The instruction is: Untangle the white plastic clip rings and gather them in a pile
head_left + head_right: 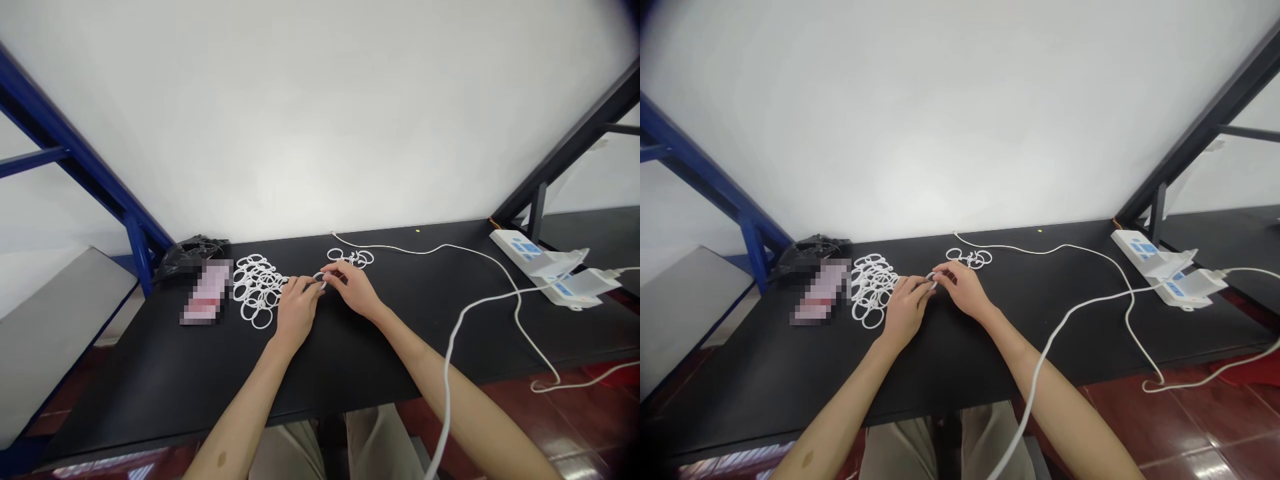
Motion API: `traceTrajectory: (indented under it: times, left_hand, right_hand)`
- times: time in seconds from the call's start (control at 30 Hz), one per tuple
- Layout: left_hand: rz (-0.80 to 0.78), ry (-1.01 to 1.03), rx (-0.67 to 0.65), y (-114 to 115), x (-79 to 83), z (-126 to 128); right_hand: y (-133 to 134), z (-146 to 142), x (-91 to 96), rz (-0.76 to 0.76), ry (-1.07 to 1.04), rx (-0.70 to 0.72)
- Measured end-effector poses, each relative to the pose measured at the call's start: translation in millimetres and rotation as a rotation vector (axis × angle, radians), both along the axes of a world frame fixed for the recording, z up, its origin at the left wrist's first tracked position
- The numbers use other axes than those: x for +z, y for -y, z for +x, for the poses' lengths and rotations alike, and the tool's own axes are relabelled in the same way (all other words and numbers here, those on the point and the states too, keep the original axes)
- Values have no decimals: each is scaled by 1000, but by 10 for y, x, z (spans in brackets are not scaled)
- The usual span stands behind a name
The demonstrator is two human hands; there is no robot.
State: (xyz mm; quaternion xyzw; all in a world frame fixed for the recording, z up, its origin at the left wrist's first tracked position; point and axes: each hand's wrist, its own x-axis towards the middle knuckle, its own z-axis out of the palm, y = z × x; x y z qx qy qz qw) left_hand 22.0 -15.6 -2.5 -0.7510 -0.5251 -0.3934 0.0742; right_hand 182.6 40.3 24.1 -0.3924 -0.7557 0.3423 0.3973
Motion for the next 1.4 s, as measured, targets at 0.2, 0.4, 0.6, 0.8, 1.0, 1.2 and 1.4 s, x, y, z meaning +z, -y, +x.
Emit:
traceTrajectory:
  times: [0.2,0.4,0.6,0.8,1.0,1.2,1.4]
  left_hand:
    - [68,59,39,26,51,20]
    - [154,-104,-16,63,73,47]
    - [56,-74,-93,47,35,48]
    - [3,94,-69,25,57,20]
    - [9,98,-52,20,59,16]
    - [-8,97,-59,25,32,39]
    - [23,3,44,26,64,-11]
  right_hand:
    - [36,-6,44,-139,-54,-30]
    - [-5,-3,5,-432,-162,-49]
    - [-18,17,-13,-431,-60,-104]
    - [-12,6,-18,-300,-137,71]
    - [-39,4,-48,-322,-190,122]
    - [-41,2,-41,-308,-161,48]
    - [-8,-23,-43,-182,-42,-24]
